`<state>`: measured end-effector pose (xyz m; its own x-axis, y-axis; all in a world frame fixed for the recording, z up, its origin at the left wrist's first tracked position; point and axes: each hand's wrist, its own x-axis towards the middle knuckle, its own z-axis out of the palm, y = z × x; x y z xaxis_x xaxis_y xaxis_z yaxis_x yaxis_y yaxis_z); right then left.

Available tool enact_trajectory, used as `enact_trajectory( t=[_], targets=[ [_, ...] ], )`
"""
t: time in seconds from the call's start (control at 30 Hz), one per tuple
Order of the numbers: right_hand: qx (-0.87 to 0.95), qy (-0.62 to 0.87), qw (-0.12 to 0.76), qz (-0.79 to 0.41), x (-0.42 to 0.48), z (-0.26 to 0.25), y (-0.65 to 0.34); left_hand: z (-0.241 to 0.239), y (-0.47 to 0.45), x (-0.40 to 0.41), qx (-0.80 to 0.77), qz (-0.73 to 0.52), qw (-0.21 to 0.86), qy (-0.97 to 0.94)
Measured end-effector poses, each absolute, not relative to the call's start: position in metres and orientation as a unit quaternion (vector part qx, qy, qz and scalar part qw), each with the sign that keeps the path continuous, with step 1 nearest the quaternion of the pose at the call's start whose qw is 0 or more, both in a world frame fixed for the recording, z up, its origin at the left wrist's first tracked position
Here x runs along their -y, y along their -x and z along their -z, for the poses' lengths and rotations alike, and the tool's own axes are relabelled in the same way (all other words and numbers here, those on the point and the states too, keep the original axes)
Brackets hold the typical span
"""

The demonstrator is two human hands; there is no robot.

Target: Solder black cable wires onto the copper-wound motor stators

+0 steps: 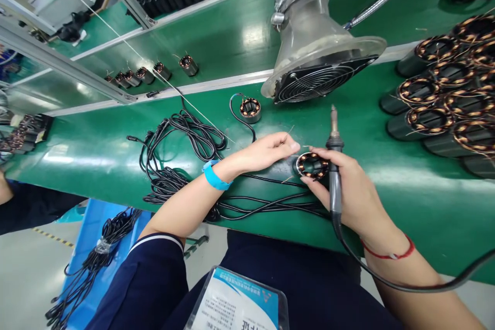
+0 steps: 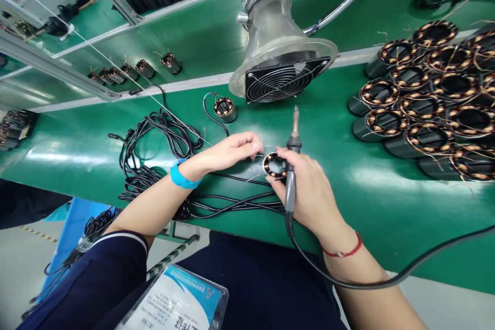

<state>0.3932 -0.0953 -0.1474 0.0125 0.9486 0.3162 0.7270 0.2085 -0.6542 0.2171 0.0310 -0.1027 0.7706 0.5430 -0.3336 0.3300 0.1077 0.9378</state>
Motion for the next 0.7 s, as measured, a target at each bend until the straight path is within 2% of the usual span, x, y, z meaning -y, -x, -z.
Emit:
enact_trajectory(
  t=[0.13, 0.23, 0.47, 0.7],
  targets=[
    [0.63, 0.662, 0.38, -0.145, 0.096, 0.147, -0.4, 0.098, -0.209, -0.031, -0.232, 0.062, 0.625, -0.743],
    [0.618, 0.669, 0.384, -0.151, 0.097, 0.146, -0.401, 0.095, -0.21, -0.03, -0.214, 0.041, 0.584, -0.782],
    [0.618, 0.669, 0.384, -0.151, 0.095, 0.146, -0.4, 0.092, -0.214, -0.028, -0.254, -0.005, 0.588, -0.768],
    [0.698, 0.606, 0.362, -0.119, 0.093, 0.145, -0.402, 0.101, -0.224, -0.021, -0.283, -0.018, 0.744, -0.605]
  ],
)
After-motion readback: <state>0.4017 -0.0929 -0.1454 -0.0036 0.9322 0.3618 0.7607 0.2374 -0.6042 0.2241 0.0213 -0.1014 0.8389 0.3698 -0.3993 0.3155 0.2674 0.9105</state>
